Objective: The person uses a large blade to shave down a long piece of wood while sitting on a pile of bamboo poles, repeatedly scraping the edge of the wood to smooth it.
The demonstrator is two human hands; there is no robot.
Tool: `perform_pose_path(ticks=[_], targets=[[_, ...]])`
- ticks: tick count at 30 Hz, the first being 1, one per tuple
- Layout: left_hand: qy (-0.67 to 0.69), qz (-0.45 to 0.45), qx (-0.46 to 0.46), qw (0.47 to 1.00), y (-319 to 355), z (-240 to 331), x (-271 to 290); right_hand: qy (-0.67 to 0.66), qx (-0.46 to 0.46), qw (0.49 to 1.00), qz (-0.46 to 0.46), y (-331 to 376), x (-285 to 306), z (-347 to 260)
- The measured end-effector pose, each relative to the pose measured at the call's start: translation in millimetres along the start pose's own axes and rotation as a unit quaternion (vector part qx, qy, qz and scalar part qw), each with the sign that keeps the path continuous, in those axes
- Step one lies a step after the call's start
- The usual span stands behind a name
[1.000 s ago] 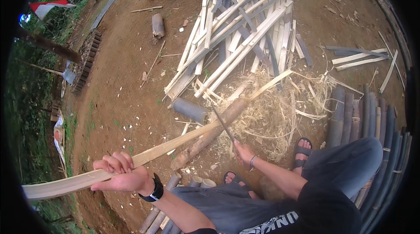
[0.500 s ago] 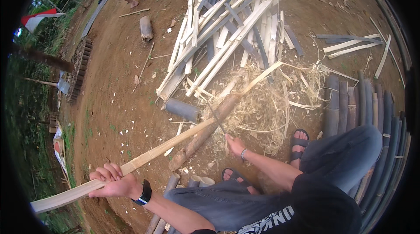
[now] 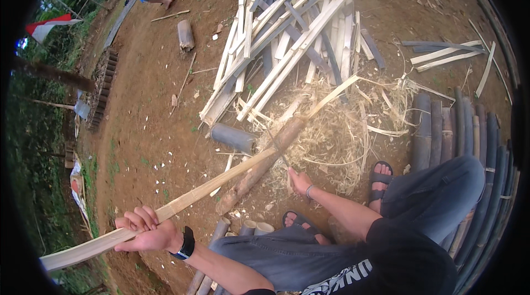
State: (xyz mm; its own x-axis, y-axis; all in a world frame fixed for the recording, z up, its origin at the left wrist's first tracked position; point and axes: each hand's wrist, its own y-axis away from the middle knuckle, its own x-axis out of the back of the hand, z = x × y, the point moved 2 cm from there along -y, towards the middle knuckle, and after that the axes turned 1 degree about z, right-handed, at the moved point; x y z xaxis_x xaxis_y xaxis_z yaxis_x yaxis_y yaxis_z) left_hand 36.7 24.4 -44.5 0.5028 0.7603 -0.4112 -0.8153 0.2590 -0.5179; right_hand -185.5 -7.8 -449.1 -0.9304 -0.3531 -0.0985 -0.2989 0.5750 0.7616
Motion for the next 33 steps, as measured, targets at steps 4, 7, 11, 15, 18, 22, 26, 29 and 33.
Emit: perform_pose_path(ticks=[4, 7, 11, 15, 18, 22, 26, 29, 33], targets=[[0.004, -0.014, -0.002, 1.0, 0, 5, 0, 0.03, 0.043, 0.998, -0.032, 38, -19, -22], [-0.001, -0.007, 0.001, 1.0, 0, 1, -2, 0.004, 0.025, 1.0, -0.016, 12, -13, 2], [-0.012, 0.007, -0.006, 1.0, 0, 4, -1, -0.044, -0.013, 0.999, -0.01, 9, -19, -6], [-0.024, 0.013, -0.002, 1.0, -1, 0, 0, 0.029, 0.018, 0.999, -0.021, 6, -11, 10], [-0.027, 0.007, -0.009, 1.0, -3, 0, 5, -0.04, -0.034, 0.999, -0.002, 6, -15, -2], [-0.023, 0.024, -0.01, 0.999, -4, 1, 2, -0.01, 0.013, 0.999, -0.038, 18, -17, -3], [-0.024, 0.027, -0.008, 0.999, -3, -1, -4, -0.014, -0.046, 0.999, 0.008, -6, -4, 12], [-0.027, 0.03, -0.014, 0.999, -3, 3, -3, -0.042, -0.037, 0.998, 0.004, 8, -22, 4], [-0.024, 0.007, -0.012, 1.0, -3, 0, -5, 0.061, 0.013, 0.998, 0.008, -11, -3, 27]])
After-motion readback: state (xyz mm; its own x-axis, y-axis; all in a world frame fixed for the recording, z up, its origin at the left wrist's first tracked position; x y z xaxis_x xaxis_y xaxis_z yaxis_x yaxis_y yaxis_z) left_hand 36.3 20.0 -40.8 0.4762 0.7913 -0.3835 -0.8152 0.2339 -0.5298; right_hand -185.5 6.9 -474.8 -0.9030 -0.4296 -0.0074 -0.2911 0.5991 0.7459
